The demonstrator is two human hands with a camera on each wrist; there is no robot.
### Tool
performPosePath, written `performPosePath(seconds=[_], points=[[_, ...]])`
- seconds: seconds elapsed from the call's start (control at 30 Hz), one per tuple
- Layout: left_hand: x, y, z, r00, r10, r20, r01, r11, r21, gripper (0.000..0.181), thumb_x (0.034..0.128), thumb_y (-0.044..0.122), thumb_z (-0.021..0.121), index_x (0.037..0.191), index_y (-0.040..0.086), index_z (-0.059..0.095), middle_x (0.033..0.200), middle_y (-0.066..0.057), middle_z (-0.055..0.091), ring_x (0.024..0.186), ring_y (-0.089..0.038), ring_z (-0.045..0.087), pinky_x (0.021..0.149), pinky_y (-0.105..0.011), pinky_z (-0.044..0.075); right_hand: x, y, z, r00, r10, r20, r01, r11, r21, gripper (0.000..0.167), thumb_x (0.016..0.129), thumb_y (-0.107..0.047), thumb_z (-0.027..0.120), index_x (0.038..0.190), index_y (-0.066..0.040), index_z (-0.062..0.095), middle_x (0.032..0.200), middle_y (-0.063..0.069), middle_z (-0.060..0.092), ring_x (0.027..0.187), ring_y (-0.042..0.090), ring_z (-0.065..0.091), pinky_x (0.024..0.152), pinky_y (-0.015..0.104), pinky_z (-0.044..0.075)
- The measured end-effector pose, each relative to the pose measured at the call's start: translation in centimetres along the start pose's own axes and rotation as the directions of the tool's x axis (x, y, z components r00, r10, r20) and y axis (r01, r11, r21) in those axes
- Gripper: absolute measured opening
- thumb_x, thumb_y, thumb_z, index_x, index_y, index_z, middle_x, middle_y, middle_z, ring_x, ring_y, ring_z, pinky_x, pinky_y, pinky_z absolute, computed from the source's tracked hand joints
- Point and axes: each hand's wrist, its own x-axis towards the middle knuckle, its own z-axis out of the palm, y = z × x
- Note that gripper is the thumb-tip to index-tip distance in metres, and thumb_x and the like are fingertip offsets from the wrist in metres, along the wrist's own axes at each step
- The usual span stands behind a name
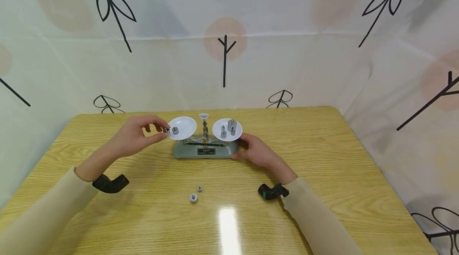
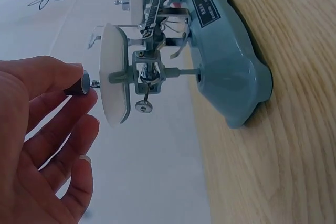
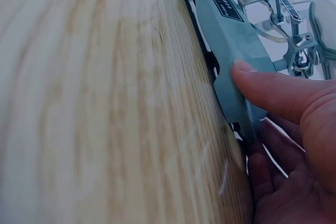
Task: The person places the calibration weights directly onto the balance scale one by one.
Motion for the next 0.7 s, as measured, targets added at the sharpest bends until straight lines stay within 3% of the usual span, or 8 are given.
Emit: performPosePath(seconds=[0.13,0.43,0.7], points=[[0.5,-0.2,-0.2,1.000,0.019,0.020,-0.019,0.999,0.038,0.016,0.0872,0.012,0.077,0.103,0.013,0.074,0.096,0.004,0.069,0.086,-0.017,0.059,0.067,-0.036,0.043,0.5,1.5,0.0,1.000,-0.002,-0.005,0.002,1.000,0.003,0.064,0.083,-0.007,0.080,0.140,0.004,0.051,0.142,0.019,0.051,0.137,0.035,0.041,0.115,0.050,0.028],[1.5,-0.5,-0.4,0.995,-0.006,0.100,-0.006,0.992,0.124,0.017,0.0868,0.016,0.079,0.102,0.012,0.073,0.093,0.002,0.065,0.088,-0.020,0.058,0.075,-0.039,0.046,0.5,1.8,-0.1,1.000,-0.015,0.000,0.015,1.000,0.017,0.066,0.083,-0.012,0.082,0.140,0.002,0.052,0.142,0.018,0.052,0.137,0.034,0.041,0.115,0.050,0.028],[2.5,0.0,-0.5,0.987,-0.007,0.159,-0.015,0.991,0.132,0.015,0.0877,0.015,0.077,0.102,0.013,0.073,0.091,0.002,0.065,0.084,-0.016,0.058,0.071,-0.036,0.048,-0.9,-2.2,-0.2,1.000,-0.001,0.015,0.001,1.000,0.011,0.059,0.085,0.000,0.075,0.138,0.010,0.049,0.142,0.026,0.049,0.137,0.041,0.039,0.114,0.053,0.028]])
